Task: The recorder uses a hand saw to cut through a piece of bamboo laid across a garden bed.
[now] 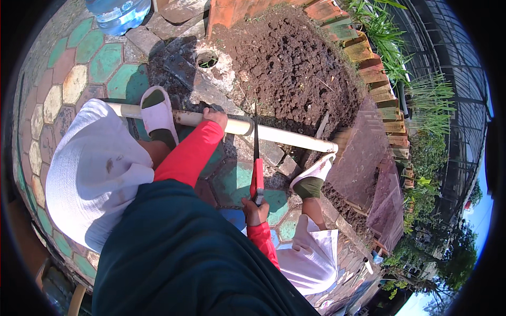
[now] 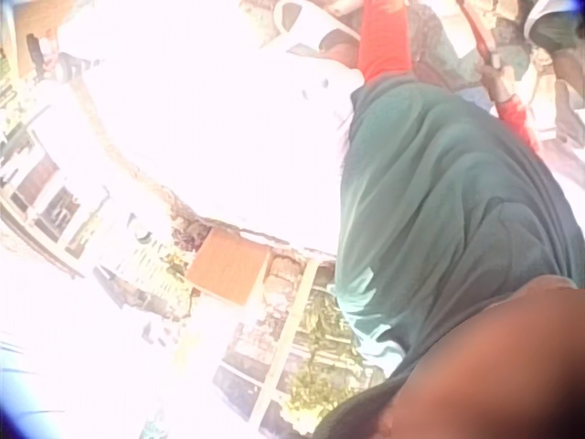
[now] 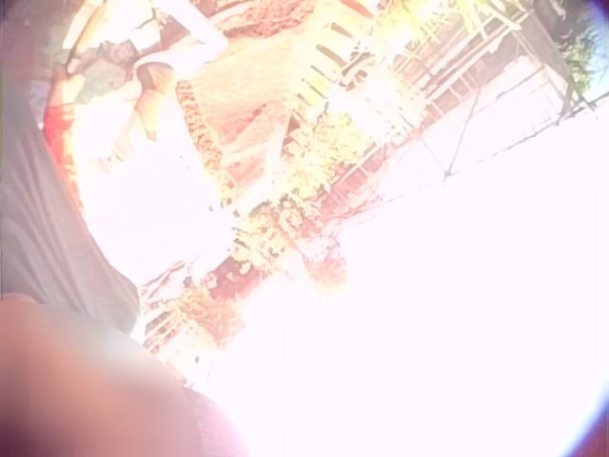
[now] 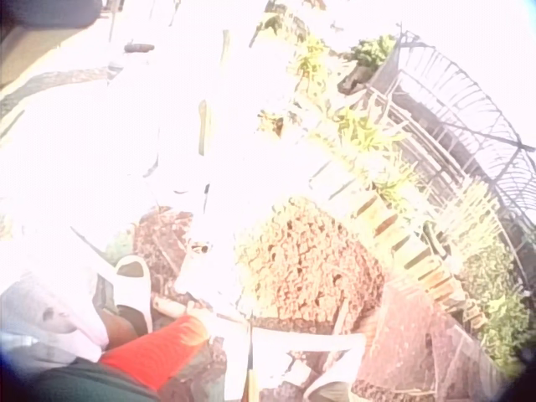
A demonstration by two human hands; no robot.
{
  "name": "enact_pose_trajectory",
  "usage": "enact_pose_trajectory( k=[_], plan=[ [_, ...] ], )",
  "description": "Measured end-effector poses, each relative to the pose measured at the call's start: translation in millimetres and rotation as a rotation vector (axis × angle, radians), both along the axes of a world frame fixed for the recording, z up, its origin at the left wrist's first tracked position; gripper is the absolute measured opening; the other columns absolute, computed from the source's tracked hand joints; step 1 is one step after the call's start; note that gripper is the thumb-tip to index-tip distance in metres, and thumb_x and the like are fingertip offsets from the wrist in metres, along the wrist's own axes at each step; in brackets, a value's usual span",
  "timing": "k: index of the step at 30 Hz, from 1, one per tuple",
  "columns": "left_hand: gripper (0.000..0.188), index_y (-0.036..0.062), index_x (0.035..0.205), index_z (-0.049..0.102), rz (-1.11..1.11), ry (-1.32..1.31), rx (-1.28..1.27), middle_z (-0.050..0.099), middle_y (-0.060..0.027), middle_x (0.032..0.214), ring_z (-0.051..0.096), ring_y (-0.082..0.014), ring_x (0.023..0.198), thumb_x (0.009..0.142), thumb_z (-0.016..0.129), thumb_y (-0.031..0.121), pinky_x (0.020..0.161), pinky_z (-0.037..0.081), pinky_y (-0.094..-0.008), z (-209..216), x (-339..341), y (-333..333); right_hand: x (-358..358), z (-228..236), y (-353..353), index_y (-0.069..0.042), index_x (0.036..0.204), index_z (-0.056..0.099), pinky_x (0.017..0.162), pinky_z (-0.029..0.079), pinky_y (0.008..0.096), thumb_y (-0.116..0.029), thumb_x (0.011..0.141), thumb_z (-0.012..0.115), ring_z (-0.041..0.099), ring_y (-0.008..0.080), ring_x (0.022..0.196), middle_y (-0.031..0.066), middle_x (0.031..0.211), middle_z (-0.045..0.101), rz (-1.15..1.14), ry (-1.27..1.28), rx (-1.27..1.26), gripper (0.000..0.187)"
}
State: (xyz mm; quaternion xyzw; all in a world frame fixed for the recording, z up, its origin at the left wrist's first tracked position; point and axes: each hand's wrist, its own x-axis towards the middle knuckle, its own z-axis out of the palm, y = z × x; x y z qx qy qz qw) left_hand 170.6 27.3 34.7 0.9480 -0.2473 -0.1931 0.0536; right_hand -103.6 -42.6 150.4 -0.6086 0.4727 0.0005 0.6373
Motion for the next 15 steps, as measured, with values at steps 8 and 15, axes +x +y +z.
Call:
enact_pose_trajectory(
  k=[8,15],
  plan=[
    [0.028,0.0092,0.091,0.065,0.012,0.044,0.009,0.065,-0.0106,0.095,0.057,-0.0265,0.099,0.064,0.064,0.014,0.089,0.034,-0.0377,7.4,2.4,-1.4,-11.4,13.5,12.6,-0.001,0.079,0.055,0.052,0.035,0.0248,-0.007,0.068,0.066,0.043,0.0069,0.061,-0.0022,0.066,0.048,0.072,-0.024,-0.115,0.017],
    [0.027,0.0093,0.09,0.065,0.016,0.049,0.01,0.065,-0.0108,0.095,0.057,-0.0265,0.099,0.063,0.065,0.014,0.09,0.034,-0.0372,6.5,1.3,-0.7,-13.3,2.4,11.8,-0.005,0.072,0.051,0.043,0.031,0.0242,-0.006,0.067,0.066,0.041,0.0081,0.047,-0.0017,0.057,0.046,-0.063,-0.015,0.052,0.016]
  ],
)
